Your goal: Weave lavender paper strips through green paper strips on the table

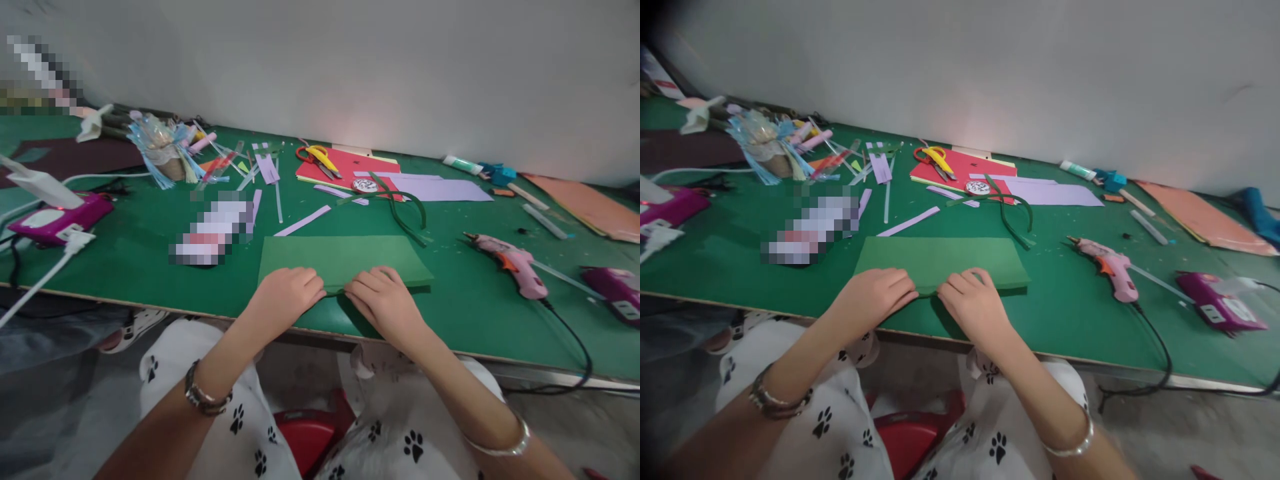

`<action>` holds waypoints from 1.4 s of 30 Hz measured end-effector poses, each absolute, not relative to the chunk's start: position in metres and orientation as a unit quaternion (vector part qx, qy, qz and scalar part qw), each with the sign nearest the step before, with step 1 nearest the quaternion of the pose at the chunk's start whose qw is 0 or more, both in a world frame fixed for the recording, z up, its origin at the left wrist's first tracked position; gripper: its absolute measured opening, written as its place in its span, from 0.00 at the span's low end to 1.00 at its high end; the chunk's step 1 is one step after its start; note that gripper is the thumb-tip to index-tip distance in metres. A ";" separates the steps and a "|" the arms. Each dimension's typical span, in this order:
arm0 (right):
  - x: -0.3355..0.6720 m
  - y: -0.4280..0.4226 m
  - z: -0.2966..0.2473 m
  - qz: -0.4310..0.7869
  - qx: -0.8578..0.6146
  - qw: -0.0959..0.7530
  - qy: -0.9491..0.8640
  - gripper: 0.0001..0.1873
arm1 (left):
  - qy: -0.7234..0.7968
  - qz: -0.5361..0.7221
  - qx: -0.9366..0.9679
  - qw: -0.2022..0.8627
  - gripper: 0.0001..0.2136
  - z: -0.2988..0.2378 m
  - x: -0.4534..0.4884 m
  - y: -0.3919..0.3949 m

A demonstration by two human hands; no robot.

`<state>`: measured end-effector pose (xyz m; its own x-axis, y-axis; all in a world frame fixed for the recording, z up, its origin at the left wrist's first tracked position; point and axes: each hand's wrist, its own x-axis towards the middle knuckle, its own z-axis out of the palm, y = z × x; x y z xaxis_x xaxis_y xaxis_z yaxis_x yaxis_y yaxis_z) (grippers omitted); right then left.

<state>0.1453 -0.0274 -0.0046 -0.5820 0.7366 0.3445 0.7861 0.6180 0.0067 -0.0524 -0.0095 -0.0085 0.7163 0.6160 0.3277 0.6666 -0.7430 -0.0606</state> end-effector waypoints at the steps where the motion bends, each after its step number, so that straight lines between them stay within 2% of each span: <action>1: 0.148 -0.028 -0.004 -0.067 -0.418 0.148 -0.894 0.15 | -0.340 -0.149 -0.925 0.079 0.13 -0.008 -0.054 -0.010; 8: 0.166 -0.033 0.000 -0.035 -0.436 0.143 -0.888 0.16 | -0.349 -0.204 -0.914 -0.027 0.14 -0.012 -0.067 -0.016; 13: 0.150 -0.033 0.000 0.008 -0.423 0.149 -0.894 0.13 | -0.357 -0.222 -0.907 -0.022 0.15 -0.012 -0.062 -0.015; 21: 0.140 -0.021 -0.003 0.053 -0.421 0.176 -0.888 0.12 | -0.438 -0.219 -0.864 -0.118 0.11 -0.009 -0.062 -0.017; 29: 0.135 -0.017 -0.003 -0.002 -0.438 0.142 -0.888 0.10 | -0.480 -0.165 -0.854 -0.114 0.09 -0.002 -0.057 -0.016; 35: 0.135 -0.015 -0.002 0.023 -0.435 0.129 -0.891 0.09 | -0.518 -0.147 -0.837 -0.099 0.10 -0.004 -0.062 -0.017; 42: 0.132 -0.011 0.004 0.044 -0.448 0.071 -0.890 0.08 | -0.538 -0.137 -0.824 -0.110 0.10 -0.004 -0.064 -0.019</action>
<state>0.1317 -0.0112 0.0044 -0.5878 0.8045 0.0857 0.7919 0.5938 -0.1423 -0.0641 -0.0185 -0.0039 0.3826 0.9177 0.1071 0.8574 -0.3958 0.3290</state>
